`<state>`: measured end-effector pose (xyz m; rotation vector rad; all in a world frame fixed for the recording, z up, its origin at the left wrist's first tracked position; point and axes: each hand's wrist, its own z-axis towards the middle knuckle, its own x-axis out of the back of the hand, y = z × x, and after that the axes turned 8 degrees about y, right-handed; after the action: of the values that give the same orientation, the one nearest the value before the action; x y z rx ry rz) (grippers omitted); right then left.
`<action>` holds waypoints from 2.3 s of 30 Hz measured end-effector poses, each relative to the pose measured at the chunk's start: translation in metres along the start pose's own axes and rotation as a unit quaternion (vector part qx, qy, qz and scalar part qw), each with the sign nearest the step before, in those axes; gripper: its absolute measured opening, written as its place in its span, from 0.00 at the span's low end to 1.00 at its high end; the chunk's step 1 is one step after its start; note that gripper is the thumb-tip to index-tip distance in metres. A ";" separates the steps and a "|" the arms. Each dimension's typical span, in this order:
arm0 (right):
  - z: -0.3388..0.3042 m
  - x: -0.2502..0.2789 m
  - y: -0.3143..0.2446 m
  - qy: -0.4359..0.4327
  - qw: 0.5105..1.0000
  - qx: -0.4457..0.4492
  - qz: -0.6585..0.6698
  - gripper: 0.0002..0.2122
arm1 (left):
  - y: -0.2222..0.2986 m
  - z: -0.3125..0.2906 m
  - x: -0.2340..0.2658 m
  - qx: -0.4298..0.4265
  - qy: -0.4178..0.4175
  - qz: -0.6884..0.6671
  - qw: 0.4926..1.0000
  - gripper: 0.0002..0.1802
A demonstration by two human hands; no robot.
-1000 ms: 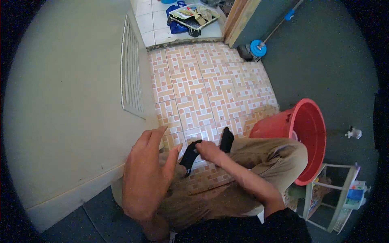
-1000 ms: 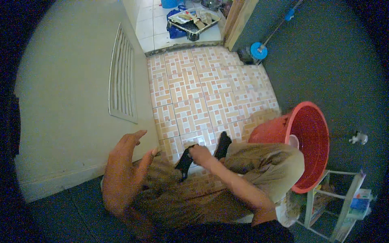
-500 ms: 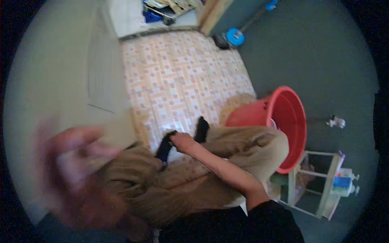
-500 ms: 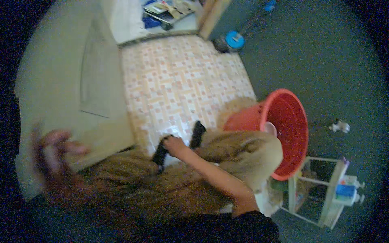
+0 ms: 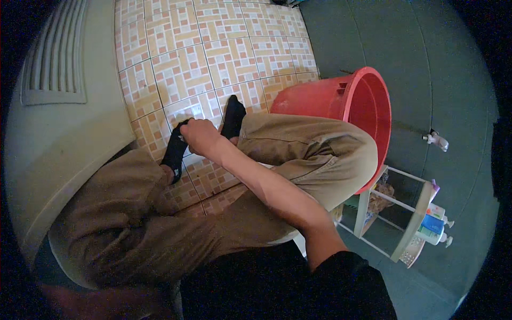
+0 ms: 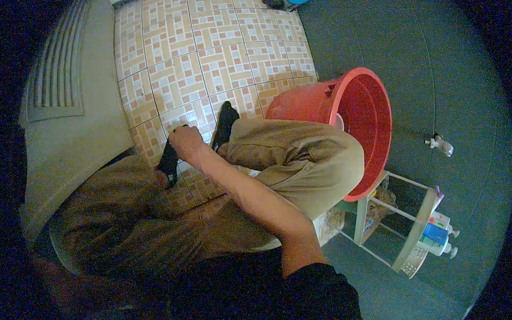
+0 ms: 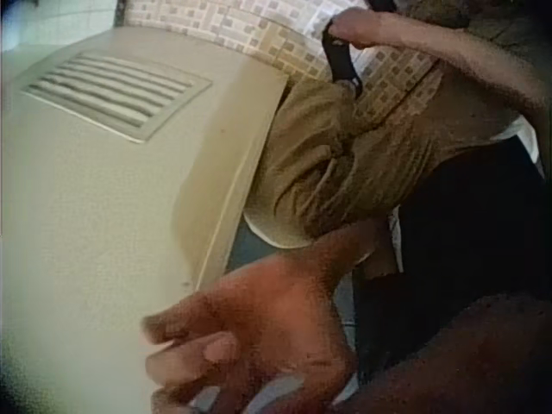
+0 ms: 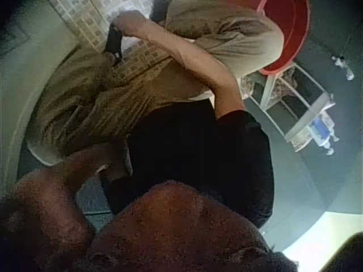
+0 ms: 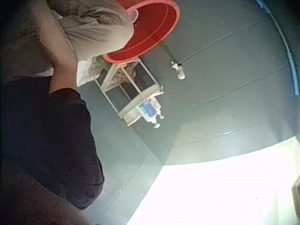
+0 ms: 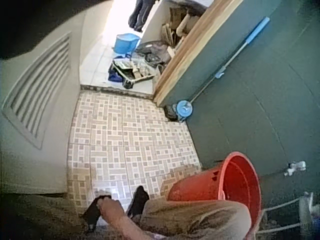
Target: The person applies a substance to the corner of a door frame with their finger and then wipes the area with a cloth.
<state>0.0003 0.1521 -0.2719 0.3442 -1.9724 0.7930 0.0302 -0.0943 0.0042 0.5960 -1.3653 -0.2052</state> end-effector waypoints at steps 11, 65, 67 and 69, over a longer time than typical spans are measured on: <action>0.001 -0.002 0.008 0.020 1.000 0.009 -0.012 0.07 | -0.009 0.004 0.001 0.001 -0.013 0.012 1.000 0.24; 0.128 -0.108 -0.064 0.258 0.863 -0.196 0.388 0.11 | 0.050 -0.023 0.018 -0.046 0.027 0.104 0.993 0.24; 0.130 -0.102 -0.070 0.252 0.869 -0.196 0.378 0.11 | 0.053 -0.022 0.023 -0.012 -0.014 0.083 0.996 0.26; 0.136 -0.105 -0.070 0.253 0.873 -0.197 0.368 0.10 | 0.053 -0.022 0.023 -0.021 -0.009 0.079 0.997 0.26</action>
<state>-0.0005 0.0016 -0.3809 -0.8357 -1.6725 0.7993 0.0456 -0.0545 0.0491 0.4496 -1.4146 -0.1106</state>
